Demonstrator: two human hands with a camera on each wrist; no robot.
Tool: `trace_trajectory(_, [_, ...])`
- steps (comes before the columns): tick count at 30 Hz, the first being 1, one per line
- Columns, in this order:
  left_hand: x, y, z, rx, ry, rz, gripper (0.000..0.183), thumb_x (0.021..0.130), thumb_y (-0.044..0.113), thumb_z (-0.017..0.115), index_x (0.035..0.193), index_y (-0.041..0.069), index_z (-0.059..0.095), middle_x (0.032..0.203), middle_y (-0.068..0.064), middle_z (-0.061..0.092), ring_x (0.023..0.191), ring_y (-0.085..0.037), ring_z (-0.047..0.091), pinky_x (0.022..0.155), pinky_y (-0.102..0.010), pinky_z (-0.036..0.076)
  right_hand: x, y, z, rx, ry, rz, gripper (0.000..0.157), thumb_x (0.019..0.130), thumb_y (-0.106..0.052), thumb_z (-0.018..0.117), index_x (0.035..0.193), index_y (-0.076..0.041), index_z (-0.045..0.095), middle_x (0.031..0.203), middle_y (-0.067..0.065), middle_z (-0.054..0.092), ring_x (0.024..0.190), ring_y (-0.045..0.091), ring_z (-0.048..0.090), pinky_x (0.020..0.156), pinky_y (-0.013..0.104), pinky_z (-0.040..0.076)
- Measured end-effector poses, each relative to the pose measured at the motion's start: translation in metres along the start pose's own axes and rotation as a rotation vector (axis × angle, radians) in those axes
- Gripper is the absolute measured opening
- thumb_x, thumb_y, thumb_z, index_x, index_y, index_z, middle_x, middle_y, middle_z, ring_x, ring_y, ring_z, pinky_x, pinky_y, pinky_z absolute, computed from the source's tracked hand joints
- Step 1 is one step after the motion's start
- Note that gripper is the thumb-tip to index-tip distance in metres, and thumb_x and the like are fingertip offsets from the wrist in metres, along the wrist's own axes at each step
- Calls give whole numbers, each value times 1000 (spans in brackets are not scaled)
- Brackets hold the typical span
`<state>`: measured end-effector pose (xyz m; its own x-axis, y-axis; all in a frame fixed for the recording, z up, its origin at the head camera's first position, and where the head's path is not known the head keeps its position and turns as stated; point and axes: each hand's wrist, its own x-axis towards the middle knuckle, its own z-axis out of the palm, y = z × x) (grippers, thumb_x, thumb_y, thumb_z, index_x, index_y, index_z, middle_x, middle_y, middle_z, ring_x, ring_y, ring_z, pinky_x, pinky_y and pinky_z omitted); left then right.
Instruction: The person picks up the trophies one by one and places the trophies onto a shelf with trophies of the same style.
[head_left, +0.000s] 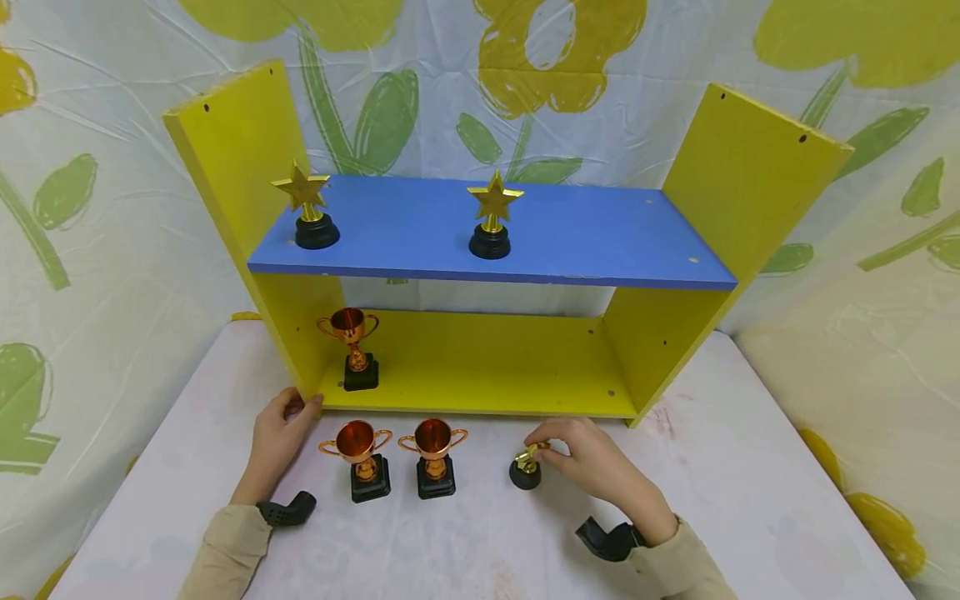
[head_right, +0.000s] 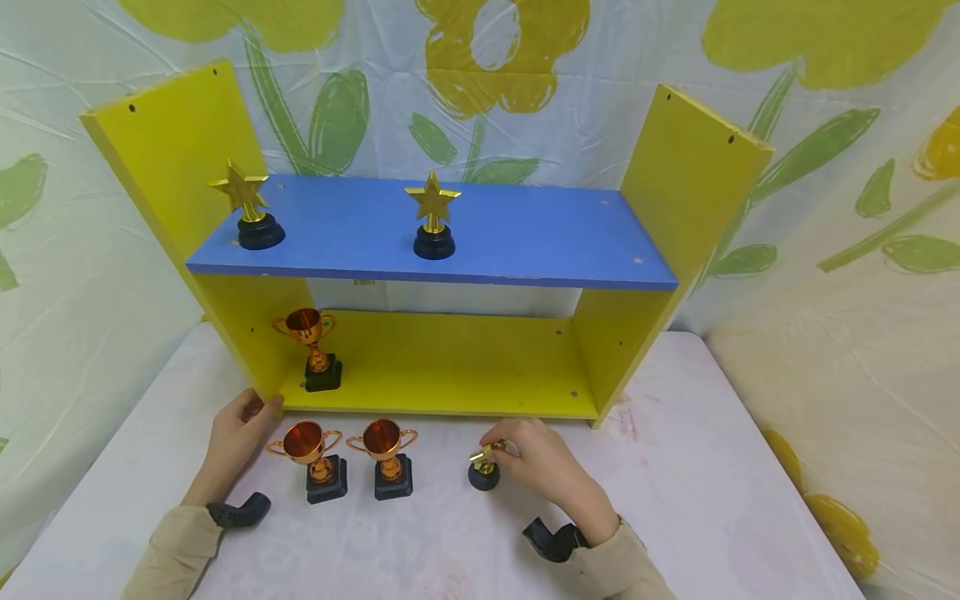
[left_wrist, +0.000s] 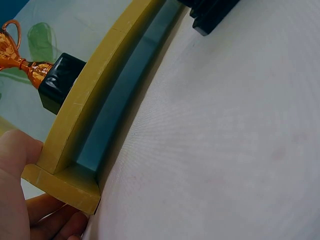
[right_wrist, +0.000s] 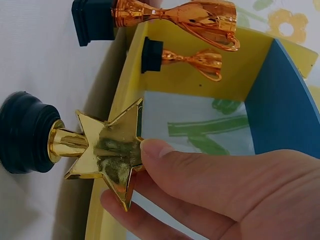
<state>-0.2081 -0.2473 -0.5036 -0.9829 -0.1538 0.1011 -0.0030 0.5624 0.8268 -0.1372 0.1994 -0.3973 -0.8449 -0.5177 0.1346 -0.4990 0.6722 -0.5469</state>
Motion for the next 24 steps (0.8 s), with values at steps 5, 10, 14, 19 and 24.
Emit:
trace_trajectory(5, [-1,1,0,-4,3,3,54,98,47,56,128,1,54,117,-20,60,108,-32,52,95,-47,41,0,-2,-1,-12,7,-7,16,89,-5,72,104,-10,75,101,-1,73,91,14,66,81,43,54])
trace_trajectory(10, [-1,1,-1,-6,7,7,53,99,46,56,128,1,55,118,-20,59,109,-32,51,96,-48,41,-1,-4,-3,-14,17,-15,16,89,-5,72,104,-10,75,101,-1,73,91,14,66,80,43,54])
trace_trajectory(14, [0,1,0,-4,8,7,53,99,46,56,128,2,55,118,-20,60,109,-32,52,96,-48,41,-1,-6,-5,-32,34,-15,15,89,-6,72,103,-11,75,101,-2,73,91,14,66,81,40,54])
trace_trajectory(19, [0,2,0,-2,1,11,54,99,46,55,128,1,54,118,-21,59,109,-34,51,96,-49,40,-4,-10,-10,-62,60,4,16,89,-6,72,103,-13,76,102,-4,73,96,16,67,83,40,54])
trace_trajectory(24, [0,1,0,2,0,11,54,99,46,55,127,1,54,117,-20,59,108,-33,51,96,-48,41,-7,-15,-15,-66,86,7,18,89,-4,72,104,-14,75,103,-4,72,98,19,67,84,40,54])
